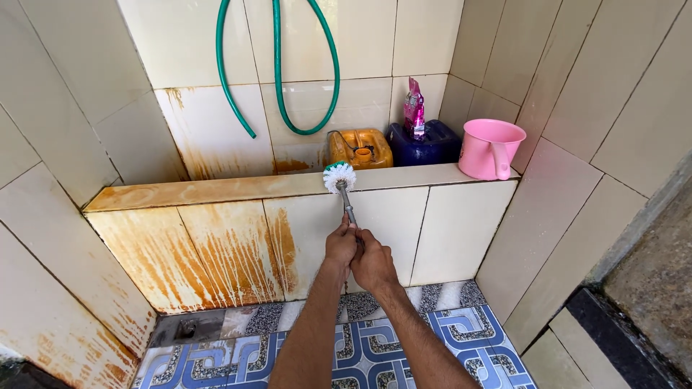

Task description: Scrubbing a stained tiled ledge in a bathroom area using a brush.

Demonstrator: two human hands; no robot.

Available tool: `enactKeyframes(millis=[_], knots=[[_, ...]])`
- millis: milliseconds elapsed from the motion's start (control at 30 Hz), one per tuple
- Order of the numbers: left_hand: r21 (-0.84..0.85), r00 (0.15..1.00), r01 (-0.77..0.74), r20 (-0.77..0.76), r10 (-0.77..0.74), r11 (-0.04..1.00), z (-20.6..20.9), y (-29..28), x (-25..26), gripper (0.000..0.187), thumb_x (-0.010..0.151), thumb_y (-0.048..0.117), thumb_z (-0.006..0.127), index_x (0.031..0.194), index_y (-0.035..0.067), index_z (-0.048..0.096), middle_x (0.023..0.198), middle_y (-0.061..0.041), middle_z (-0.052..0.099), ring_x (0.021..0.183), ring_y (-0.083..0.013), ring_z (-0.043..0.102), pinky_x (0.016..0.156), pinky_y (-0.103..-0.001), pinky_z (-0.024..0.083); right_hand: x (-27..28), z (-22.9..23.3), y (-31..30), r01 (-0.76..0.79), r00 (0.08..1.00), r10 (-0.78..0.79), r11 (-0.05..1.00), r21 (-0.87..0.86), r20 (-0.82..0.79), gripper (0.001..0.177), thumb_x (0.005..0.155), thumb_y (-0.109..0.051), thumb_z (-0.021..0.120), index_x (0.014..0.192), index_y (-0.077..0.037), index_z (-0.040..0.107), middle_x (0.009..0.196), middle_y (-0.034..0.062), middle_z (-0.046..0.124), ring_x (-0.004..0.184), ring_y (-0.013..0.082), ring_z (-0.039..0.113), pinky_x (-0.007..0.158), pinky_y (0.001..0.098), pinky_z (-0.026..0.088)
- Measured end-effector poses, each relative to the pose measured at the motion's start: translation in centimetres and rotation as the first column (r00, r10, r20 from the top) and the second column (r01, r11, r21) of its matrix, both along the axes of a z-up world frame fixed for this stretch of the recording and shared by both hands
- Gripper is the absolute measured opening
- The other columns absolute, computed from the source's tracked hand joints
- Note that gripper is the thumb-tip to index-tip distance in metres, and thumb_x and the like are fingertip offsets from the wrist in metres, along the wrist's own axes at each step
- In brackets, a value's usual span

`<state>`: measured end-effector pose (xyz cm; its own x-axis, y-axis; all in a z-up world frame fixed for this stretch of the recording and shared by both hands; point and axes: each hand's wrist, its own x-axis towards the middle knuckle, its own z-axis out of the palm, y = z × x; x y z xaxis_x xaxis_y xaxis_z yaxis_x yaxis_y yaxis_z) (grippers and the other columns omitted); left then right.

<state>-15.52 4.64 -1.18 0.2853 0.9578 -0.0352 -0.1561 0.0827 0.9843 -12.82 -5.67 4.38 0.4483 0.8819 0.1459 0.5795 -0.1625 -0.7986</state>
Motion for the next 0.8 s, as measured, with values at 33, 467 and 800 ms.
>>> enactKeyframes(millis=[33, 467, 800], knots=[[-0.003, 1.000, 0.001, 0.002, -0.001, 1.000, 0.1, -0.1, -0.1, 0.045, 0.104, 0.023, 0.059, 0.147, 0.011, 0.055, 0.158, -0.007, 0.047, 0.143, -0.0279, 0.047, 0.119, -0.038, 0.041, 0.0, -0.1, 0.0, 0.001, 1.000, -0.001, 1.000, -0.003, 0.002, 0.033, 0.100, -0.015, 0.048, 0.131, -0.012, 0.061, 0.120, 0.0259, 0.073, 0.116, 0.0460, 0.068, 0.095, 0.0574, 0.059], [-0.094, 0.990, -0.138, 0.009, 0.139, 0.986, -0.2, 4.9, -9.2, 0.050, 0.104, 0.029, 0.059, 0.148, 0.004, 0.053, 0.145, -0.017, 0.059, 0.124, -0.0252, 0.062, 0.098, -0.036, 0.055, -6.3, -1.3, 4.2, -0.176, 0.984, 0.177, 0.982, 0.063, -0.017, 0.035, 0.101, -0.014, 0.045, 0.131, -0.011, 0.063, 0.122, 0.0278, 0.071, 0.115, 0.0480, 0.067, 0.095, 0.0585, 0.059], [-0.093, 0.973, -0.232, -0.022, 0.231, 0.968, -2.0, 8.1, -15.1, 0.050, 0.102, 0.034, 0.065, 0.145, 0.010, 0.060, 0.129, -0.017, 0.067, 0.108, -0.0241, 0.067, 0.087, -0.034, 0.060, -11.3, -3.2, 6.8, -0.244, 0.968, 0.248, 0.967, 0.078, -0.041, 0.035, 0.103, -0.018, 0.044, 0.133, -0.012, 0.061, 0.119, 0.0279, 0.072, 0.110, 0.0475, 0.069, 0.092, 0.0575, 0.060]])
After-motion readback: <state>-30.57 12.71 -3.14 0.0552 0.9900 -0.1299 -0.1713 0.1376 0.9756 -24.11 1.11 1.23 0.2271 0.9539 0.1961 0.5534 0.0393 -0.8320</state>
